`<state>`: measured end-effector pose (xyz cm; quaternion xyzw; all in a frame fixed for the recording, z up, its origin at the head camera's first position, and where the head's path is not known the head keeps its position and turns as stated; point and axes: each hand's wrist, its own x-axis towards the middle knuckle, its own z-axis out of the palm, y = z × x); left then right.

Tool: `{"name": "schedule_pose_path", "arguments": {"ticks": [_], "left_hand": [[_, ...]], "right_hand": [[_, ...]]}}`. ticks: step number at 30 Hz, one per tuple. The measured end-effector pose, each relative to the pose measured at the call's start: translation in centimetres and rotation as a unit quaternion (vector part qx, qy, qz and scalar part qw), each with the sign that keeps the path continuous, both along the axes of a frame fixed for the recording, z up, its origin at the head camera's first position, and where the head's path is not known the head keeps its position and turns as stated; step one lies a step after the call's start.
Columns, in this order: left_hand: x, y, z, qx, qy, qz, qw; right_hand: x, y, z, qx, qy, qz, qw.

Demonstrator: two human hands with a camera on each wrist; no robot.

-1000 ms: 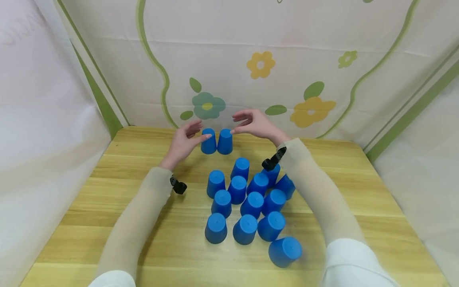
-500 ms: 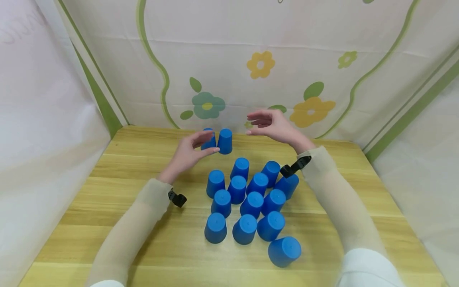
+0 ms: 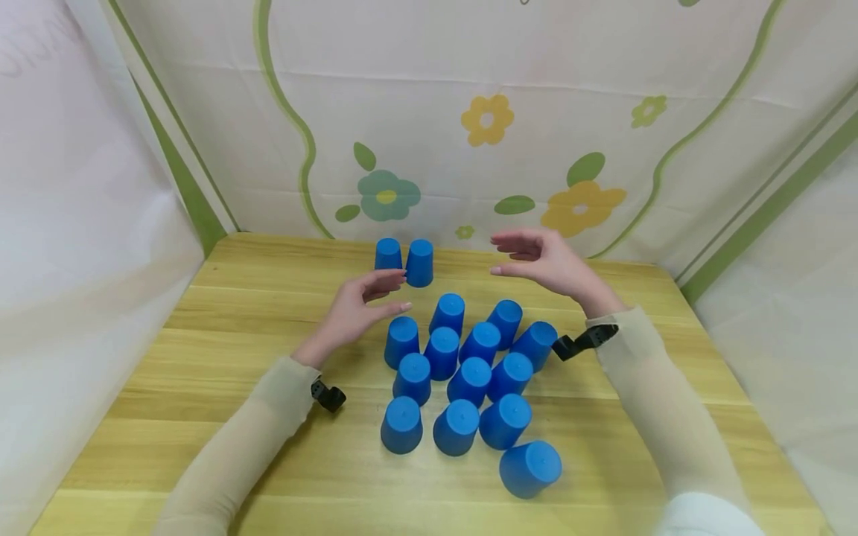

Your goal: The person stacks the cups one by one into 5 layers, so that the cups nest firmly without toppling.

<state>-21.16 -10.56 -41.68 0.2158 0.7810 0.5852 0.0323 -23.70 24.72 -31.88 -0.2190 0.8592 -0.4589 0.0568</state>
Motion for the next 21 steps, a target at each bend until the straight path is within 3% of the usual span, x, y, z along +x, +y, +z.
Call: {"name": "schedule_pose_path", "arguments": {"ticks": [5, 10, 21], "left_hand": [[0.3, 1.0, 0.0, 0.006, -0.001, -0.015, 0.9999], [-0.2, 2.1, -0.1, 0.009, -0.01, -0.029, 0.9995], [-3.0, 4.5, 0.4, -0.02, -0.017, -0.098, 0.9948]], "right_hand": [[1.2, 1.3, -1.5, 0.003, -0.002, -0.007, 1.0], [2.4, 2.1, -3.3, 0.006, -0.017, -0.015, 0.9997], [3.7, 3.4, -6.2, -0.006, -0.048, -0.023, 0.9986]]}}
